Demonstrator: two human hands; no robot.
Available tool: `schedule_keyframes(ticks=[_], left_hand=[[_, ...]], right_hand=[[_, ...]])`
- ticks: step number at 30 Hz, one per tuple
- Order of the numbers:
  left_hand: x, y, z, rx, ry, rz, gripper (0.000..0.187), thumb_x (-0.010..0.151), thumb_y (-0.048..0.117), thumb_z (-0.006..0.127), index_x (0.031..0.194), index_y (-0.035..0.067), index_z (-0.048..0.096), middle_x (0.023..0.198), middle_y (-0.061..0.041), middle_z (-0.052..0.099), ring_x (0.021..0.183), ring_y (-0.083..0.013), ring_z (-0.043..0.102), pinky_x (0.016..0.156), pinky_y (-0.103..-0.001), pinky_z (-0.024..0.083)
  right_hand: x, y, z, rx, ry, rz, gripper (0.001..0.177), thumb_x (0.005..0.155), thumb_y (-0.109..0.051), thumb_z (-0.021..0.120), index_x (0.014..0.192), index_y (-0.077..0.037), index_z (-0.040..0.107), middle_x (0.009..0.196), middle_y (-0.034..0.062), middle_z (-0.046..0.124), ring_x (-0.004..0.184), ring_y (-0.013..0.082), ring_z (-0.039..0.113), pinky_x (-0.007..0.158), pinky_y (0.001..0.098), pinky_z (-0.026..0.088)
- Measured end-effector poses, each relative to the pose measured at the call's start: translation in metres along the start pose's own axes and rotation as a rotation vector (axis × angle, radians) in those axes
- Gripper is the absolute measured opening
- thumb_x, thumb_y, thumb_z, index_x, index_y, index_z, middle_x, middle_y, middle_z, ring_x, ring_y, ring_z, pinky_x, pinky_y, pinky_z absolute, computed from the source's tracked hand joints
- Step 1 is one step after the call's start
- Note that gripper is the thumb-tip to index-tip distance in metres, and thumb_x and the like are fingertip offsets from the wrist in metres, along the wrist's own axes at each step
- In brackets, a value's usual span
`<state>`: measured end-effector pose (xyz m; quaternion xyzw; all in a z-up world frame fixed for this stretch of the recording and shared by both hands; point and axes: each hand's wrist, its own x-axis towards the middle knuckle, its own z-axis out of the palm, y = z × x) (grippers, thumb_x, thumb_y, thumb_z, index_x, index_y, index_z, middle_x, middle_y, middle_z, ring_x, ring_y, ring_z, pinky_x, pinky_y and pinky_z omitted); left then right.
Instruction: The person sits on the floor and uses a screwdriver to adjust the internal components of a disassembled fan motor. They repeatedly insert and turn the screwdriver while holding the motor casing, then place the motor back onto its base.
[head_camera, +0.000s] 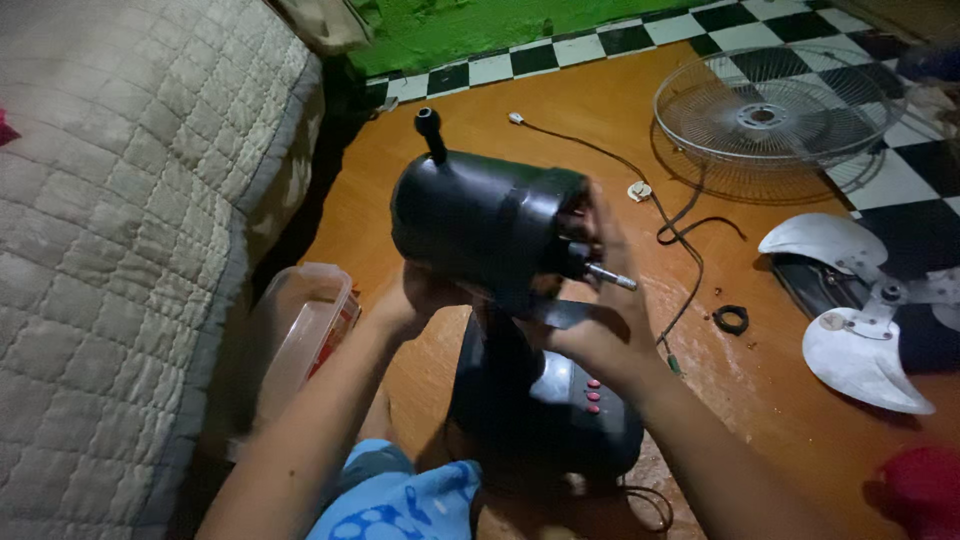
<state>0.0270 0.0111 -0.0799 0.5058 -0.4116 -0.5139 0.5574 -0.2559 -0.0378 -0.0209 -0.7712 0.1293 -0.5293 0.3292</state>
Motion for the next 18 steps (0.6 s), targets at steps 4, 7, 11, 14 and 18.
schedule_keyframes(ticks=[4, 7, 11, 14, 18], left_hand=[[0.008, -0.004, -0.010, 0.055, 0.018, 0.102, 0.037, 0.093, 0.016, 0.061, 0.129, 0.006, 0.061, 0.123, -0.016, 0.069, 0.110, -0.0304, 0.070, 0.094, -0.044, 0.062], [0.005, -0.005, -0.012, 0.228, 0.009, 0.233, 0.039, 0.092, 0.008, 0.069, 0.129, -0.001, 0.061, 0.123, -0.022, 0.068, 0.112, -0.0332, 0.069, 0.095, -0.046, 0.061], [0.004, 0.000, -0.007, 0.045, 0.010, 0.249, 0.043, 0.089, 0.002, 0.070, 0.131, 0.005, 0.059, 0.125, -0.015, 0.065, 0.115, -0.0283, 0.066, 0.097, -0.042, 0.060], [0.007, 0.005, -0.005, -0.052, 0.098, 0.078, 0.042, 0.084, 0.005, 0.069, 0.126, 0.006, 0.062, 0.123, -0.011, 0.069, 0.112, -0.0284, 0.067, 0.093, -0.040, 0.061], [0.006, 0.008, -0.003, 0.069, -0.068, 0.273, 0.039, 0.086, 0.001, 0.073, 0.123, 0.001, 0.060, 0.119, -0.012, 0.067, 0.114, -0.0276, 0.066, 0.094, -0.041, 0.063]], right_hand=[[-0.017, 0.015, -0.033, 0.131, 0.056, 0.145, 0.131, 0.066, -0.019, 0.091, 0.169, -0.020, 0.009, 0.146, 0.0135, 0.053, 0.130, 0.0277, 0.063, 0.114, 0.0422, 0.051], [-0.030, 0.042, -0.058, 0.102, 0.080, 0.181, 0.123, 0.074, -0.015, 0.088, 0.170, -0.014, 0.010, 0.150, 0.0151, 0.048, 0.135, 0.0285, 0.057, 0.116, 0.0413, 0.049], [-0.085, 0.084, -0.095, -0.117, 0.175, 0.347, 0.125, 0.067, -0.013, 0.087, 0.164, -0.006, 0.009, 0.145, 0.0176, 0.046, 0.130, 0.0293, 0.054, 0.111, 0.0396, 0.045], [-0.142, 0.133, -0.123, -0.010, 0.204, 0.613, 0.122, 0.064, -0.017, 0.085, 0.163, -0.008, 0.014, 0.143, 0.0188, 0.047, 0.129, 0.0310, 0.055, 0.106, 0.0402, 0.047], [-0.230, 0.203, -0.167, -0.627, -0.001, 0.551, 0.136, 0.045, -0.018, 0.092, 0.160, -0.005, 0.021, 0.147, 0.0277, 0.042, 0.136, 0.0434, 0.046, 0.113, 0.0518, 0.040]])
